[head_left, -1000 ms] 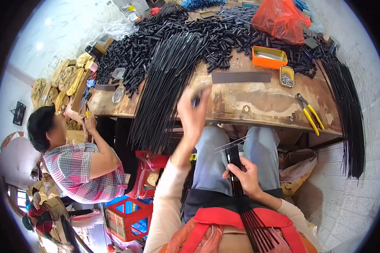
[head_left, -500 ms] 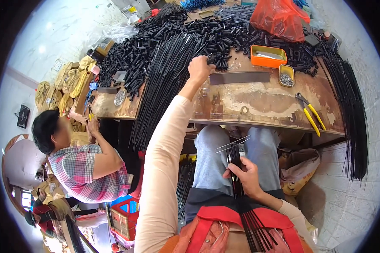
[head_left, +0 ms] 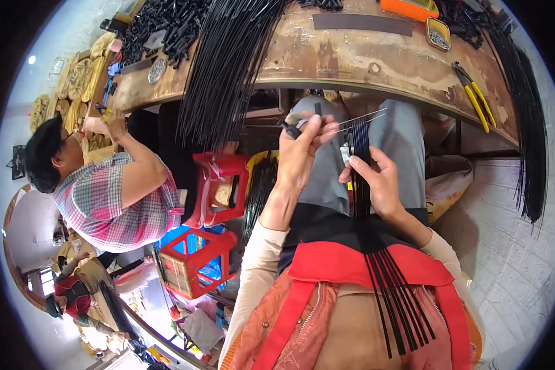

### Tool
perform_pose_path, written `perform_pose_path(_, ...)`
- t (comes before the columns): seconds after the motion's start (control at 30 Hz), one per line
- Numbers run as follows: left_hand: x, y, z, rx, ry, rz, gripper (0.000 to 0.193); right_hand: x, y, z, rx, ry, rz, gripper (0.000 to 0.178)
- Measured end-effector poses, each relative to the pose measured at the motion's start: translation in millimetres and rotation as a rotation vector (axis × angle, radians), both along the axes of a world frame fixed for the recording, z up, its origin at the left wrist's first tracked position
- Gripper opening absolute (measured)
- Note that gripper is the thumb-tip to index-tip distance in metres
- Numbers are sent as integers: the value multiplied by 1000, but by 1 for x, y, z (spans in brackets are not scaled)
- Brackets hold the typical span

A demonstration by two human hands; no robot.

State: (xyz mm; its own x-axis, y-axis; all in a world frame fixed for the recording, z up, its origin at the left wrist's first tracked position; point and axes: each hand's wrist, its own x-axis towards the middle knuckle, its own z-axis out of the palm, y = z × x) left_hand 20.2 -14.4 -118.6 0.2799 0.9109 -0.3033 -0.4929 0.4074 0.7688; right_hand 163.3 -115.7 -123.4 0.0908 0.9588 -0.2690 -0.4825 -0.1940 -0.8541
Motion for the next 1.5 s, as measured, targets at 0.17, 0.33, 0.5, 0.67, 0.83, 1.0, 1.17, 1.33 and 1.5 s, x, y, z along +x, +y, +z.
perform_pose_path(0.17,7,-1,9,0,-99,-108,27,-6,2,5,14,-13,-18,16)
perform_pose_path(0.33,2,-5,4,-93,-187,-88,25,-9,2,3,22,-16,-42,17)
perform_pose_path(0.5,2,-9,0,-77,-215,-56,29,-9,3,2,25,-29,7,18)
perform_pose_path(0.67,7,-8,5,-19,-221,-51,40,-5,4,3,29,-35,7,18)
perform_pose_path(0.83,9,-7,6,1,-185,-33,42,-2,3,4,14,-29,19,17)
perform_pose_path(1.0,11,-6,5,60,-132,-60,37,-3,4,5,7,7,30,16)
perform_pose_path(1.17,9,-6,5,-18,-87,-27,31,-3,5,5,12,33,31,17)
perform_pose_path(1.33,8,-6,5,8,-70,-11,32,-3,6,5,12,25,40,16)
perform_pose_path(1.5,8,-6,6,-28,-89,-15,25,-4,6,5,9,18,51,17)
